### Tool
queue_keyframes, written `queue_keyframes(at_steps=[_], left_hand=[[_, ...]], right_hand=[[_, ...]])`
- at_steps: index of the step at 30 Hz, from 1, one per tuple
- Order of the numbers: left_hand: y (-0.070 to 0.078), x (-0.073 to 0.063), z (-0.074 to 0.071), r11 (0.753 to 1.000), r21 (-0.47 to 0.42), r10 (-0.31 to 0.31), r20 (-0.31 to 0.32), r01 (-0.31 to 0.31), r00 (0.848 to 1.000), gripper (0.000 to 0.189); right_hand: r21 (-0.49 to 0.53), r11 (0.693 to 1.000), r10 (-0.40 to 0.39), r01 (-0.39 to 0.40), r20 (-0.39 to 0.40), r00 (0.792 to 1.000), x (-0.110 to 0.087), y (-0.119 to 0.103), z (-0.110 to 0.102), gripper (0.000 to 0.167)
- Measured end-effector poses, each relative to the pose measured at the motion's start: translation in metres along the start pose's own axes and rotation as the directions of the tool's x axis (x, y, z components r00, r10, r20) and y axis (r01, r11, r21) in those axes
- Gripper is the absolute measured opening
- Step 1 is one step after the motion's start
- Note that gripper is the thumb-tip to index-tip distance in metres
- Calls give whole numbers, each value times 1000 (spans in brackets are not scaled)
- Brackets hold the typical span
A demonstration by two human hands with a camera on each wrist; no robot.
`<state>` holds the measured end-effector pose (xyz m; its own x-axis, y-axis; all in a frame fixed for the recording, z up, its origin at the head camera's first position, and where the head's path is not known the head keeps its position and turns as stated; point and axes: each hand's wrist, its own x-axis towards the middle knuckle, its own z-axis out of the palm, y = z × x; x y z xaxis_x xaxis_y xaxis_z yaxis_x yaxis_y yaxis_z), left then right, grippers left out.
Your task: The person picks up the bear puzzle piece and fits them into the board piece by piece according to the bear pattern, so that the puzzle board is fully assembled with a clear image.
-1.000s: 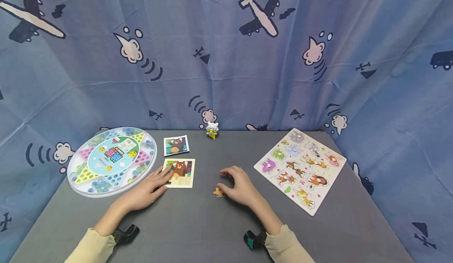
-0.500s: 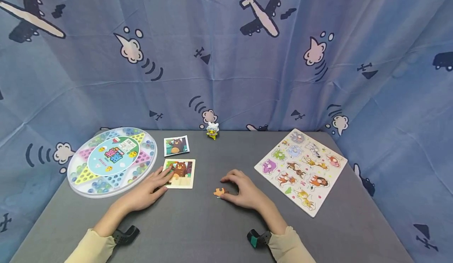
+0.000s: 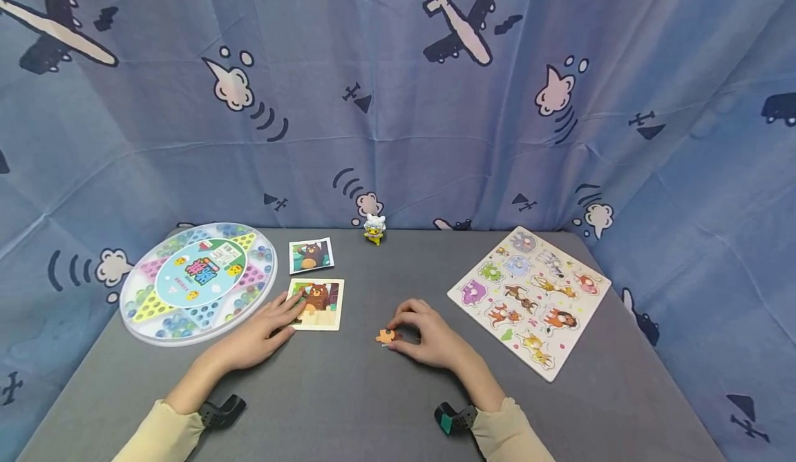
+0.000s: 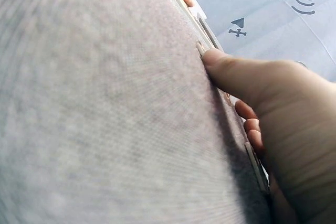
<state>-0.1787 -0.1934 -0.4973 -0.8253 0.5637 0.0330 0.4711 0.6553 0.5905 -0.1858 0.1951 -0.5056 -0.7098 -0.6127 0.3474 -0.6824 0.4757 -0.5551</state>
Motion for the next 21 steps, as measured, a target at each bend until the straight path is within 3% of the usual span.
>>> queue_keyframes(at_steps=[10,21], left_hand=[[-3,2,1,1000,4,-16,15,16,1000,57],[-2,1,2,1000,7,-3,2,3,1000,56]], right_hand=[[-25,999,20,-20,22,1000,-1,1,-3,27],[-54,998,-27,29,30,999,-1,2,-2,19]])
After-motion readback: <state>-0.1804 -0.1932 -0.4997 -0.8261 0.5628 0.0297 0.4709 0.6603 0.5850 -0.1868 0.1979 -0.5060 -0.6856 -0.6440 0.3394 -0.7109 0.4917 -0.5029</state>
